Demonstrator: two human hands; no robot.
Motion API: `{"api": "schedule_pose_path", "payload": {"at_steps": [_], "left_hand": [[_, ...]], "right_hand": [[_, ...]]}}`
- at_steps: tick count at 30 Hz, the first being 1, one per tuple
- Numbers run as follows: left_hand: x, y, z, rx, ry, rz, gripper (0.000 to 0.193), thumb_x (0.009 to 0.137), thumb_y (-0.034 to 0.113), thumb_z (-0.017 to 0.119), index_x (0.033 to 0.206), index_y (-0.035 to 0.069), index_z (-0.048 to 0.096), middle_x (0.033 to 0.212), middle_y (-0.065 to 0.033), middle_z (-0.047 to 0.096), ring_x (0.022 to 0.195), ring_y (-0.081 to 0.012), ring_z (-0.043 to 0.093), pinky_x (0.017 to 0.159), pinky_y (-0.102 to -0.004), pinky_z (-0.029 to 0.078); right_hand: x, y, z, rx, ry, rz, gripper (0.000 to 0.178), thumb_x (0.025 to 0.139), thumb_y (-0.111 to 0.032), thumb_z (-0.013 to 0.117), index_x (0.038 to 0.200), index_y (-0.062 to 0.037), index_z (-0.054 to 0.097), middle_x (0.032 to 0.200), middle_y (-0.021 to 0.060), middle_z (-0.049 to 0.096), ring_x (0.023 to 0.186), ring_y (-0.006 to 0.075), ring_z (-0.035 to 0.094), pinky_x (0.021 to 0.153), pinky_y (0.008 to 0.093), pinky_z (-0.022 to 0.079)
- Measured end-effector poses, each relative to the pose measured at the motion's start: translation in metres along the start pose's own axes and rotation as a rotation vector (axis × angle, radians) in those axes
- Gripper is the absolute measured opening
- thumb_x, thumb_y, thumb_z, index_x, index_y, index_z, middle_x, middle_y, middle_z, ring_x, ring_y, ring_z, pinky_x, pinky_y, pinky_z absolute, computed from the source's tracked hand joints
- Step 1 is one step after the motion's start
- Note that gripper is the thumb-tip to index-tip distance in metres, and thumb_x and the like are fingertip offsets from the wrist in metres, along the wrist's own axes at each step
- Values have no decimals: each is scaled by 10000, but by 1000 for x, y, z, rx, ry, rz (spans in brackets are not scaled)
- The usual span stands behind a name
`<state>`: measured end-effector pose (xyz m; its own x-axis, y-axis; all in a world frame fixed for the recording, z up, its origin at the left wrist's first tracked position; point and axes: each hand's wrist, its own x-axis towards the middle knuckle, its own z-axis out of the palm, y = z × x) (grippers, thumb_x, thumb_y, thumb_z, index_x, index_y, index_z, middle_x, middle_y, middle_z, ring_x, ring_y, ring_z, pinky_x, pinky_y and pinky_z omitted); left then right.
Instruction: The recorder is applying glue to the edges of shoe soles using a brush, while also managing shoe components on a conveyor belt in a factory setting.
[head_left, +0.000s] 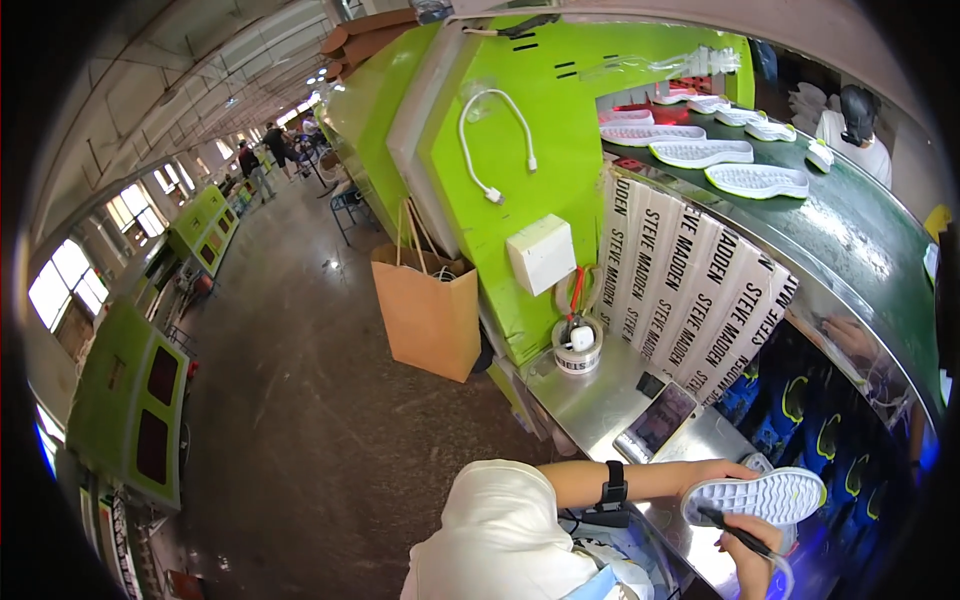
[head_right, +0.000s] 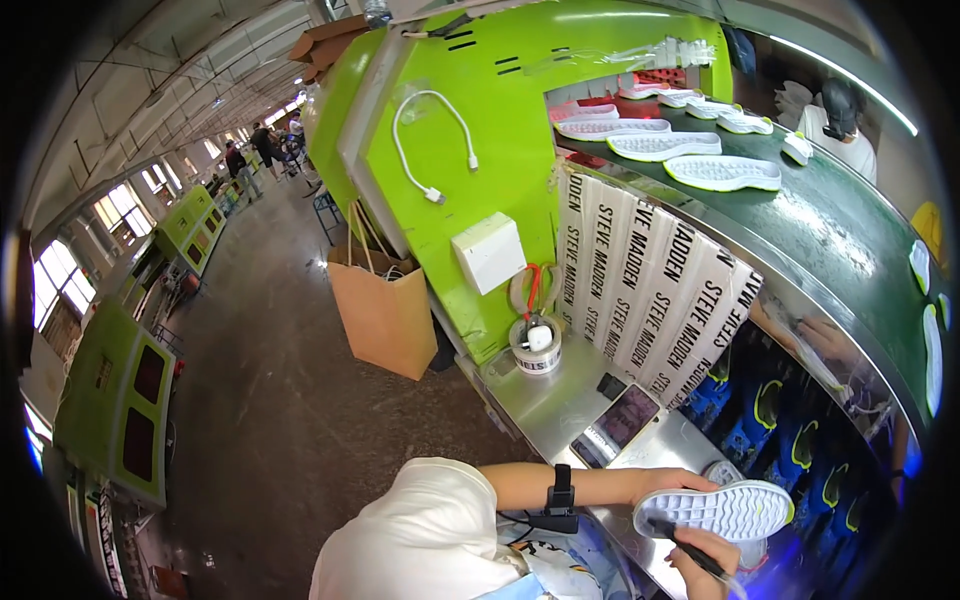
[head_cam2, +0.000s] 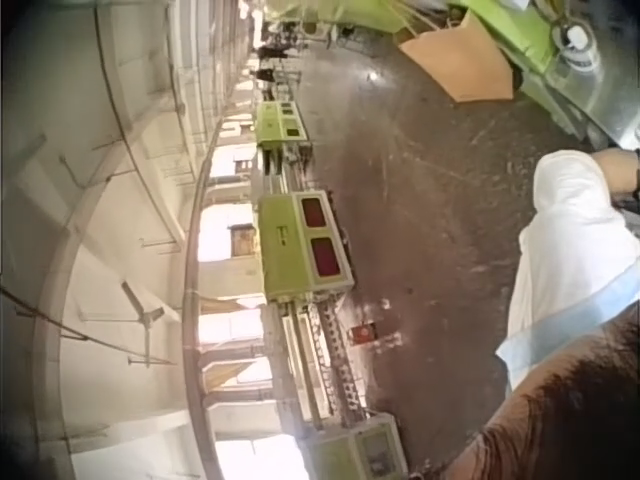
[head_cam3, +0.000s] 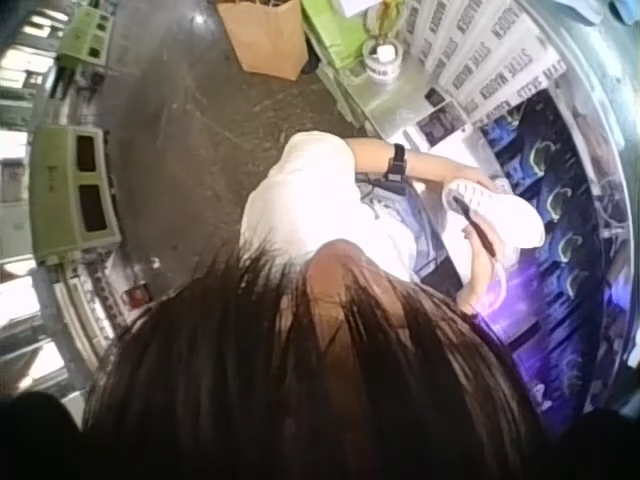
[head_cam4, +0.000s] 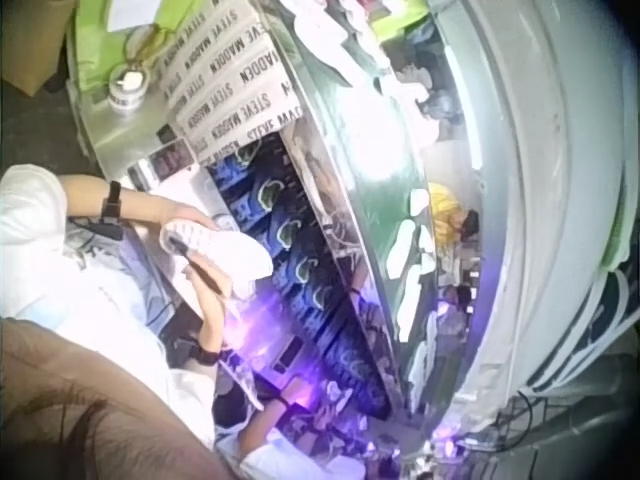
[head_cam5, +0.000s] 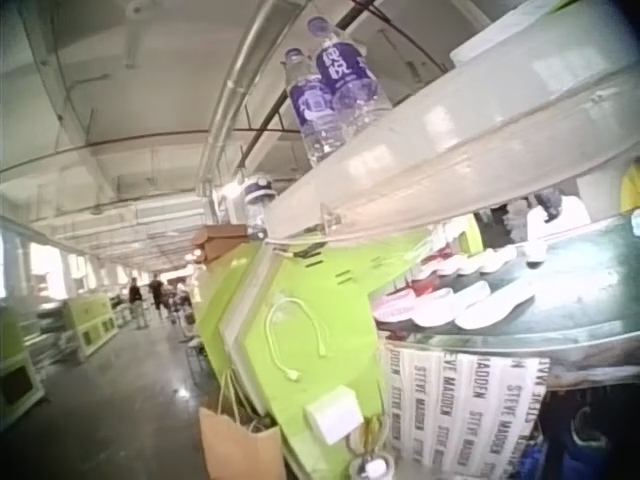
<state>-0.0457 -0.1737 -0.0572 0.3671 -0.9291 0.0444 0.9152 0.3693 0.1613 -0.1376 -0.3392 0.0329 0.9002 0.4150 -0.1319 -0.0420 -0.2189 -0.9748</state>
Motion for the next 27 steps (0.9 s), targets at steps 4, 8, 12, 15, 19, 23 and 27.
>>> {"api": "schedule_pose_path", "payload": {"at_steps": [4,8,12,15,19,23,27], "left_hand": [[-9,2,19,267,210,-212,297,915,160,490,1121,-38,571,1053,-141,651,903,-189,649,833,-336,513],[-46,6,51,1113,54,125,256,879,139,549,1114,67,621,1031,-49,650,946,-125,609,837,-264,464],[-44,25,56,1166,-26,49,279,896,126,494,1134,49,618,1112,-53,621,988,-129,589,864,-263,459],[-4,39,39,1072,220,-452,354,926,250,463,1132,0,606,1109,-101,624,1002,-159,598,873,-294,472],[28,42,17,500,384,-549,503,870,404,534,1177,6,546,1134,-146,609,954,-232,620,812,-330,511],[17,8,7,59,46,3,718,914,551,286,1393,17,311,1432,-214,313,1315,-351,329,1101,-483,220],[16,-25,2,597,281,221,698,889,505,336,1419,54,276,1395,-226,363,1191,-335,457,987,-431,398]], "right_hand": [[-8,-22,5,-277,-210,-199,258,811,26,625,1068,-1,631,957,132,642,918,188,603,815,261,477],[-6,-28,6,-459,-119,-288,209,724,-34,672,931,-5,677,953,148,676,916,270,646,823,325,482],[-9,-17,0,-293,-71,-366,205,679,-68,690,883,-72,714,856,98,695,765,247,653,715,325,504],[-13,-7,-11,-590,-71,-420,241,655,-77,689,892,-108,715,928,29,691,975,245,557,916,350,385],[-27,-6,-34,-195,-9,-483,194,670,-13,694,864,-1,699,890,93,687,958,254,605,845,355,480],[-22,-5,-35,-83,381,-331,219,710,-8,687,929,-9,693,933,107,673,921,198,616,838,314,477],[-7,-2,-19,244,538,-182,210,762,-12,659,971,0,678,910,85,673,863,126,609,790,273,484]]}}
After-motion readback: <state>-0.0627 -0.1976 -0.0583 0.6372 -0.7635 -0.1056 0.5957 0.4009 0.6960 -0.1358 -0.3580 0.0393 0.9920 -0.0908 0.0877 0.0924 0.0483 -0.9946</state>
